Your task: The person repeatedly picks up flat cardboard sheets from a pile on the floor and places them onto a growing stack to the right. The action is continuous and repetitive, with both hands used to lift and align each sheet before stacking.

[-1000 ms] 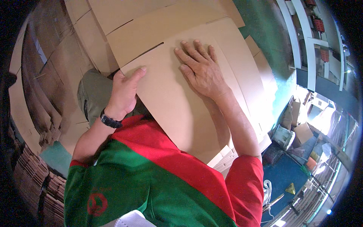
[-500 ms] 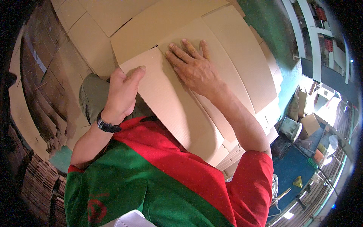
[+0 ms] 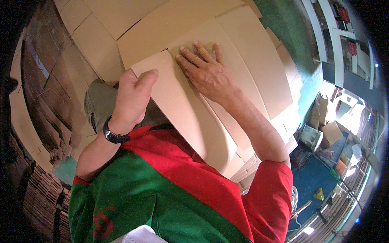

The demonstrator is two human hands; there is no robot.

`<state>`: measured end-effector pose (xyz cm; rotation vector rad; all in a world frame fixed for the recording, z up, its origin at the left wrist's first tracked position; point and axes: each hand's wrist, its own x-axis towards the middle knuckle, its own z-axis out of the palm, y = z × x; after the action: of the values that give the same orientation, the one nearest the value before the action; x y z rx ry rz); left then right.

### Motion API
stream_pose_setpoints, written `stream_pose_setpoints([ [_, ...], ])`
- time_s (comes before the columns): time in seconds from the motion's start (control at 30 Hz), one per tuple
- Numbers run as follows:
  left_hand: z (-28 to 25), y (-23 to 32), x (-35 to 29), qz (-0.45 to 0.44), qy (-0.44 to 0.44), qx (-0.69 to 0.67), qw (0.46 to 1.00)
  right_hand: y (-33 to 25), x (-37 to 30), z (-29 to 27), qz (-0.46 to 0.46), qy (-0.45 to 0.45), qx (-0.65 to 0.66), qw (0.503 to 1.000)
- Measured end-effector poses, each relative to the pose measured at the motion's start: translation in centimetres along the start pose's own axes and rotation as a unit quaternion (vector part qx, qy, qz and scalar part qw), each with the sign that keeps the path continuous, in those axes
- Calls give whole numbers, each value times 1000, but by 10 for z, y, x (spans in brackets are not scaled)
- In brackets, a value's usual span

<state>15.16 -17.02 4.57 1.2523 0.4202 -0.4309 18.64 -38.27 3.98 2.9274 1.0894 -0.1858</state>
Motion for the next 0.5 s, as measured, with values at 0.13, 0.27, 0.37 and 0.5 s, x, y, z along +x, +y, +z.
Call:
stream_pose_setpoints([
  [0.13,7,12,-1,86,-32,171,981,1,1,-2,0,3,13,1000],
  [0.27,39,11,-13,177,-27,194,965,3,1,-5,2,-19,44,999],
  [0.37,62,9,-22,262,-17,225,938,6,0,-4,0,-35,73,997],
  [0.5,71,13,-28,233,-63,255,936,10,0,1,-2,-41,104,994],
])
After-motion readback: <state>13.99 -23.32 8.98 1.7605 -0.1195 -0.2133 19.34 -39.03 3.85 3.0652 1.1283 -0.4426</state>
